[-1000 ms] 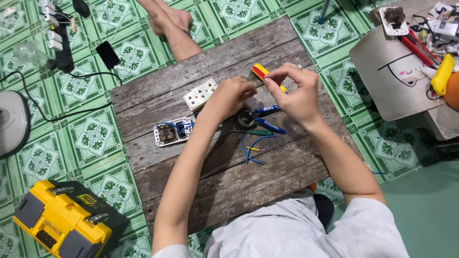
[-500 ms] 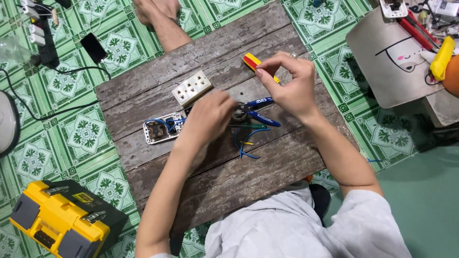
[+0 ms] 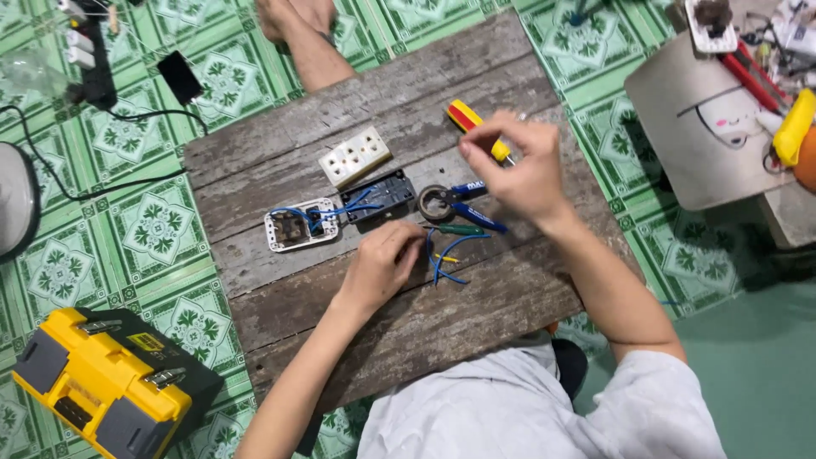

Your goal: Connecting electrical wires to a component on a wooden board using pliers and a screwdriver.

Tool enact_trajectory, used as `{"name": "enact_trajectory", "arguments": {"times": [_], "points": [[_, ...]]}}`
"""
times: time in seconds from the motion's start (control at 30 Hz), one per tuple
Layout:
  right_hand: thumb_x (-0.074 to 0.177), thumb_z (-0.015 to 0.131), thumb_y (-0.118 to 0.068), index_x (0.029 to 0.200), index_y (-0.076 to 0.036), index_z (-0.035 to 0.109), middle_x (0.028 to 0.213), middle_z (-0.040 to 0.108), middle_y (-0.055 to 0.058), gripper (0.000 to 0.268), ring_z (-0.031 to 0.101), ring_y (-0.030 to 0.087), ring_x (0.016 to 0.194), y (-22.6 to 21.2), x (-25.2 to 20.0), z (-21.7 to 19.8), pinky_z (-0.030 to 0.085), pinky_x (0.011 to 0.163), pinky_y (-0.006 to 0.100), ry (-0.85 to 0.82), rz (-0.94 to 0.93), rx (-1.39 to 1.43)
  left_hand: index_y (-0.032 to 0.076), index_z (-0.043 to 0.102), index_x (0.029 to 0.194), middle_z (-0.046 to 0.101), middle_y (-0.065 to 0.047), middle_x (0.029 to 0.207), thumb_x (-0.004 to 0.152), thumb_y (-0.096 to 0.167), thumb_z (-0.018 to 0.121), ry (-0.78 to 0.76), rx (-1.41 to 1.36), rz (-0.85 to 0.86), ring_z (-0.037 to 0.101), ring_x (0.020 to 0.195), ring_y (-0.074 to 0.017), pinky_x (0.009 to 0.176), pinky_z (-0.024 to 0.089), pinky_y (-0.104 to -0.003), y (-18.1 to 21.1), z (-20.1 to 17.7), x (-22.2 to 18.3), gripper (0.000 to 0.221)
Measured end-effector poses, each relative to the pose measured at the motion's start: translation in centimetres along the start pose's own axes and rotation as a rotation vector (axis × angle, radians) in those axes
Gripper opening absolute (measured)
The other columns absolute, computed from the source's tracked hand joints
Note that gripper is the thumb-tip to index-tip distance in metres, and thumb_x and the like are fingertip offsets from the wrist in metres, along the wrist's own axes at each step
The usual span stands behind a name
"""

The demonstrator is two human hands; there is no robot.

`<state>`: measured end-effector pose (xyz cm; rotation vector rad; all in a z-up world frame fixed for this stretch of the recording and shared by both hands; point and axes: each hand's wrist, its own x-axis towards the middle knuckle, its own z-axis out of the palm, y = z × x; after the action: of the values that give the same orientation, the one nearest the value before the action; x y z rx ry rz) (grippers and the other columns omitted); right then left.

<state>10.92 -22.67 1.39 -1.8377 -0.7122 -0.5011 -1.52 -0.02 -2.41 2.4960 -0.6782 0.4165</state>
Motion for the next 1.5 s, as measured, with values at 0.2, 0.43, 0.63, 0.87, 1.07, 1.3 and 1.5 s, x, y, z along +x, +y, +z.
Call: {"name": "enact_trajectory", "arguments": {"times": [0.2,0.43,0.63,0.87,1.07,1.3,1.5], "points": [[0.086,0.079,-0.001,0.089,-0.011,0.076,0.070,0.070,0.005,0.011,0.068,0.021,0.063,-4.4,-0.5,2.0,0.052,0.072,0.031,-0.161,-0.009,0.166,0.007,0.076,0.099,0.076,-0.008,0.083,0.092,0.002,0.070,0.342,-0.641,-0.358,0.076,0.072,-0.0226,0.059,0.062,-0.030,0.5,-0.5,-1.0,0.010],[0.083,0.077,0.001,0.088,-0.008,0.076,0.075,0.073,0.006,0.010,0.068,0.019,0.062,-5.9,-2.8,4.6,0.054,0.069,0.031,-0.251,0.054,0.334,0.002,0.078,0.100,0.075,-0.014,0.091,0.092,-0.002,0.074,0.571,-0.832,-0.326,0.075,0.081,-0.0201,0.066,0.063,-0.030,0.8,-0.6,-1.5,0.010],[0.084,0.078,0.002,0.087,-0.006,0.078,0.079,0.075,0.007,0.008,0.066,0.016,0.062,-6.3,-3.6,5.7,0.054,0.067,0.030,-0.231,0.078,0.472,-0.003,0.077,0.098,0.072,-0.016,0.085,0.087,-0.004,0.078,0.653,-0.938,-0.331,0.074,0.075,-0.0200,0.065,0.064,-0.031,0.3,-0.2,-2.1,0.011],[0.085,0.078,0.002,0.086,-0.004,0.078,0.081,0.076,0.009,0.006,0.066,0.018,0.061,-7.0,-3.8,5.6,0.055,0.063,0.030,-0.257,0.013,0.472,-0.004,0.077,0.101,0.076,-0.015,0.082,0.079,-0.005,0.086,0.652,-0.855,-0.328,0.077,0.076,-0.0207,0.069,0.065,-0.033,1.3,-0.7,-1.8,0.024],[0.088,0.076,-0.001,0.089,-0.005,0.079,0.084,0.076,0.010,0.005,0.068,0.018,0.064,-6.9,-3.7,5.4,0.055,0.063,0.030,-0.289,0.000,0.473,-0.004,0.077,0.097,0.077,-0.014,0.079,0.077,-0.006,0.087,0.614,-0.841,-0.321,0.078,0.075,-0.0226,0.069,0.065,-0.034,1.3,-1.5,-1.7,0.023],[0.089,0.074,0.000,0.090,-0.005,0.079,0.085,0.076,0.010,0.007,0.067,0.018,0.064,-6.6,-3.5,5.1,0.055,0.062,0.030,-0.337,-0.013,0.467,-0.002,0.077,0.097,0.078,-0.013,0.079,0.077,-0.006,0.087,0.580,-0.868,-0.337,0.077,0.075,-0.0199,0.071,0.063,-0.033,0.8,-1.2,-1.9,0.023],[0.090,0.072,-0.001,0.091,-0.006,0.078,0.084,0.075,0.009,0.008,0.066,0.019,0.064,-6.6,-3.2,4.8,0.055,0.063,0.032,-0.389,-0.010,0.479,0.000,0.078,0.097,0.078,-0.011,0.081,0.077,-0.005,0.087,0.530,-0.890,-0.350,0.077,0.075,-0.0165,0.071,0.063,-0.031,0.6,-1.4,-2.0,0.023]]}}
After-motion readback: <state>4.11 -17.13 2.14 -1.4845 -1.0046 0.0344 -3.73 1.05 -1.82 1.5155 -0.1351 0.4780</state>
